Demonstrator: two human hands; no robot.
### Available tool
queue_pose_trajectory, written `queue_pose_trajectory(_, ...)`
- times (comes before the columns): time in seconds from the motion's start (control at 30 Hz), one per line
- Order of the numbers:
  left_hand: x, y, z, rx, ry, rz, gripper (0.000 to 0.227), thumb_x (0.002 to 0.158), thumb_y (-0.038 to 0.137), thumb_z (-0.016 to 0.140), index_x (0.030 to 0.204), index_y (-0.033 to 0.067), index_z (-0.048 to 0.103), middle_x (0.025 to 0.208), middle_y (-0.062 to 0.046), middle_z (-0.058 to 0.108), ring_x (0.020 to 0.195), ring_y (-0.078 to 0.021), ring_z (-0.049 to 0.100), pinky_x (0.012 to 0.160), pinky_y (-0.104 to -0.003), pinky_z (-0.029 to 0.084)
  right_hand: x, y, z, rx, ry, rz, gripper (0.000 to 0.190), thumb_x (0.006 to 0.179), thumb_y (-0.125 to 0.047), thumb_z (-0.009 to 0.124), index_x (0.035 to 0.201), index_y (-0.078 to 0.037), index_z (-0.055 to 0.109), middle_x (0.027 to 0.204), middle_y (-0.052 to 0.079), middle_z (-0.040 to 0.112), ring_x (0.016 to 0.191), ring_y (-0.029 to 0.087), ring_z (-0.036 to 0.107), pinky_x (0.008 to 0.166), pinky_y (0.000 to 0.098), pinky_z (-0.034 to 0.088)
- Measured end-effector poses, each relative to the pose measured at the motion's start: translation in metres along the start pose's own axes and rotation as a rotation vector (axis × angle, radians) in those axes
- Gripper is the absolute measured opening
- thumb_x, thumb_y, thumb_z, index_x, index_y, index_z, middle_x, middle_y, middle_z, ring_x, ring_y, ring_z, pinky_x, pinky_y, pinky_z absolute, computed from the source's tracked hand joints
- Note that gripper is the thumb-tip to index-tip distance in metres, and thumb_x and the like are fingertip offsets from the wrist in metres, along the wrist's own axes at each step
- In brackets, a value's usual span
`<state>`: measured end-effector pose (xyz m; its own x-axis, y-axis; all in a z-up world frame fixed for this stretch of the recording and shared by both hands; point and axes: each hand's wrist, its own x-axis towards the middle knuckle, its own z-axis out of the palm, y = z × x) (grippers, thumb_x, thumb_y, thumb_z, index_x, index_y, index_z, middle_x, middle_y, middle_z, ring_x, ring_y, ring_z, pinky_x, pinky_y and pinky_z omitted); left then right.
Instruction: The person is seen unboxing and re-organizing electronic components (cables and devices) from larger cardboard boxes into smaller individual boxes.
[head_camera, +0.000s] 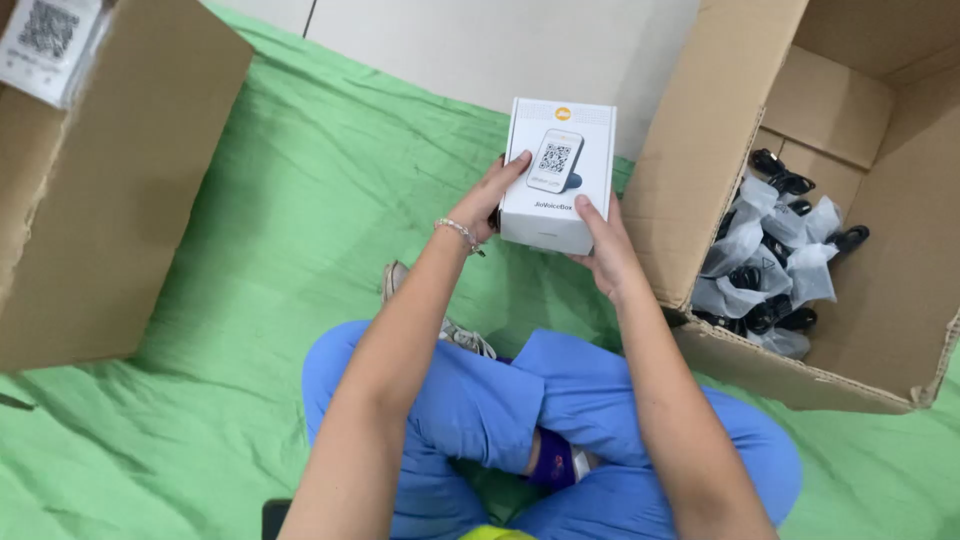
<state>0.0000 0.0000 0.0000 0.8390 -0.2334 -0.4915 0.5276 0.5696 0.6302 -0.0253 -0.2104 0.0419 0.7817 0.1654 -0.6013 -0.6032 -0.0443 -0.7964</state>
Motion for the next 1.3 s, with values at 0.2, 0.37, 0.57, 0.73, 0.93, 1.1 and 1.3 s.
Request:
queue_pose_trajectory(0.2,0.016,-0.005,-0.030,0.002,0.089,0.140,0.094,0.089,0.052,0.070,0.157,0.0078,0.023,0.144,-0.020,0.059,0.123,-0.0277,0.065,0.096,-0.044,0.059,-0.013,-0.019,0.001,-0.364,-0.014,0.154,0.092,0.097,-0.055,0.054,0.166,-0.032,-0.001,0.129,0.009,0.053,0.102,0.025,0.055,0.073,0.0460,0.050)
queue_pose_trajectory(0.37,0.018,0.003,-0.036,0.012,0.051,-0.029,0.091,0.089,0.061,0.058,0.157,0.0139,0.023,0.145,-0.011,0.058,0.122,-0.0202,0.065,0.095,-0.041,0.059,-0.020,-0.031,-0.024,-0.427,-0.183,0.156,0.077,0.101,-0.050,0.044,0.168,-0.034,0.010,0.098,0.007,0.061,0.073,0.018,0.055,0.064,0.0317,0.049)
queue_pose_trajectory(0.57,0.025,-0.001,-0.045,-0.069,-0.071,-0.119,0.084,0.093,0.072,0.044,0.147,0.0081,0.055,0.133,-0.011,0.070,0.110,-0.0197,0.071,0.090,-0.040,0.060,-0.018,-0.031,-0.033,-0.576,-0.262,-0.275,0.077,0.095,-0.015,0.048,0.168,-0.028,0.024,0.098,0.004,0.064,0.081,0.015,0.057,0.075,0.0284,0.052)
queue_pose_trajectory(0.73,0.018,0.005,-0.040,-0.064,-0.074,-0.178,0.089,0.090,0.076,0.038,0.144,0.0078,0.057,0.130,-0.012,0.072,0.108,-0.0213,0.072,0.088,-0.041,0.061,-0.040,-0.054,-0.005,-0.942,-0.077,-0.504,0.088,0.086,-0.003,0.070,0.162,-0.026,0.034,0.118,0.009,0.058,0.094,0.021,0.060,0.081,0.0345,0.054)
queue_pose_trajectory(0.93,0.018,-0.007,-0.040,0.170,-0.121,-0.295,0.091,0.091,0.076,0.040,0.145,0.0048,0.056,0.133,-0.014,0.072,0.114,-0.0227,0.072,0.092,-0.041,0.062,-0.030,-0.042,-0.011,-1.236,-0.016,-0.845,0.101,0.054,-0.003,0.090,0.146,-0.022,0.056,0.150,0.011,0.042,0.125,0.036,0.051,0.107,0.0445,0.049)
queue_pose_trajectory(1.1,-0.018,0.031,-0.015,0.254,-0.010,-0.364,0.099,0.074,0.085,0.025,0.141,0.0201,0.057,0.120,-0.013,0.072,0.103,-0.0298,0.070,0.080,-0.058,0.060,-0.029,-0.045,-0.009,-1.176,-0.046,-0.923,0.093,0.052,-0.017,0.093,0.139,-0.019,0.061,0.151,0.010,0.051,0.136,0.042,0.044,0.113,0.0475,0.043)
queue_pose_trajectory(1.3,0.011,-0.004,-0.052,-0.034,-0.090,-0.296,0.079,0.085,0.072,0.058,0.138,0.0131,0.058,0.134,-0.012,0.065,0.119,-0.0332,0.067,0.092,-0.063,0.061,-0.006,-0.020,-0.019,-0.920,0.090,-1.086,0.060,0.096,-0.041,0.067,0.143,-0.006,0.056,0.150,0.018,0.053,0.142,0.044,0.045,0.118,0.0502,0.040)
